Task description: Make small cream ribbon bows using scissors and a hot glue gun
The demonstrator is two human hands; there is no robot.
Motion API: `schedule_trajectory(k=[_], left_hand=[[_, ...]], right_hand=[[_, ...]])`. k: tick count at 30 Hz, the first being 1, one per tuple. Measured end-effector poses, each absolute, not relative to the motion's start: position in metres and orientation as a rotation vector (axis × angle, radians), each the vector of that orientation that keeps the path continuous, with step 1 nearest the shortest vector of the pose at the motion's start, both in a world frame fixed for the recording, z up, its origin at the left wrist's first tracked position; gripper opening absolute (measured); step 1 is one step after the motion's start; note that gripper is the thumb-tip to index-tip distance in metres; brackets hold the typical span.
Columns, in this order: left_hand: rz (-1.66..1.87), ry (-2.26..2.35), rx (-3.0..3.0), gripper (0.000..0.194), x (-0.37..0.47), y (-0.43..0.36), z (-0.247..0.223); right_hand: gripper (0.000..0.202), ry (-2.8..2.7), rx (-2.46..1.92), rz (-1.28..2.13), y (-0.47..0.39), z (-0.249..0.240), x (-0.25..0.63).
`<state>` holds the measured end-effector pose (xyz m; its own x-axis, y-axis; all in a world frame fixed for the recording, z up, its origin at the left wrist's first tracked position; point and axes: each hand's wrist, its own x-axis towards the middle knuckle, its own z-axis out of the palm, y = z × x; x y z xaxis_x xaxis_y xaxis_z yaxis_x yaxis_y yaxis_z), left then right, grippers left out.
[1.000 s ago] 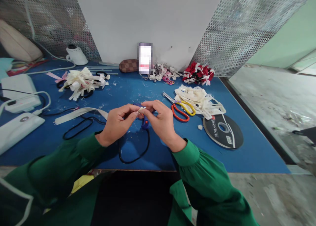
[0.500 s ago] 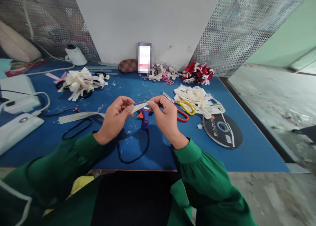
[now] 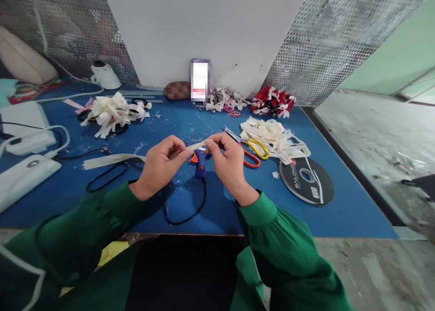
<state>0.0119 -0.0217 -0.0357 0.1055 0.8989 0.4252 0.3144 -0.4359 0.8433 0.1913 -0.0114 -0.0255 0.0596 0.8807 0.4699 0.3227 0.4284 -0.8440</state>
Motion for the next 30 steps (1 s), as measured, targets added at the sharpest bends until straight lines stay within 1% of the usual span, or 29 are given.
schedule_trajectory(k=[8, 12, 14, 17, 19, 24, 30], left_hand=[[1.343, 1.189, 1.707, 0.023, 0.0122, -0.0195, -0.034], [1.366, 1.163, 1.618, 0.013, 0.0126, -0.0189, -0.0328], [1.335, 1.166, 1.608, 0.016, 0.0126, -0.0192, -0.0321], [1.311, 1.2, 1.611, 0.01, 0.0127, -0.0199, -0.0316], [1.339, 1.25, 1.595, 0.015, 0.0132, -0.0203, -0.0314], [1.42, 1.305, 1.527, 0.016, 0.0172, -0.0216, -0.0306], [1.391, 1.176, 1.398, 0.016, 0.0217, -0.0234, -0.0326]], right_hand=[[0.008, -1.535, -1.083, 0.582, -0.0147, -0.024, 0.1911], [0.008, -1.541, -1.047, 0.566, -0.0153, -0.0237, 0.1906], [0.008, -1.544, -1.043, 0.568, -0.015, -0.0241, 0.1907], [0.007, -1.527, -1.036, 0.602, -0.015, -0.0249, 0.1908], [0.007, -1.53, -1.007, 0.649, -0.016, -0.0253, 0.1904], [0.01, -1.701, -0.84, 0.803, -0.0204, -0.0265, 0.1878], [0.01, -1.727, -0.809, 0.713, -0.0209, -0.0298, 0.1862]])
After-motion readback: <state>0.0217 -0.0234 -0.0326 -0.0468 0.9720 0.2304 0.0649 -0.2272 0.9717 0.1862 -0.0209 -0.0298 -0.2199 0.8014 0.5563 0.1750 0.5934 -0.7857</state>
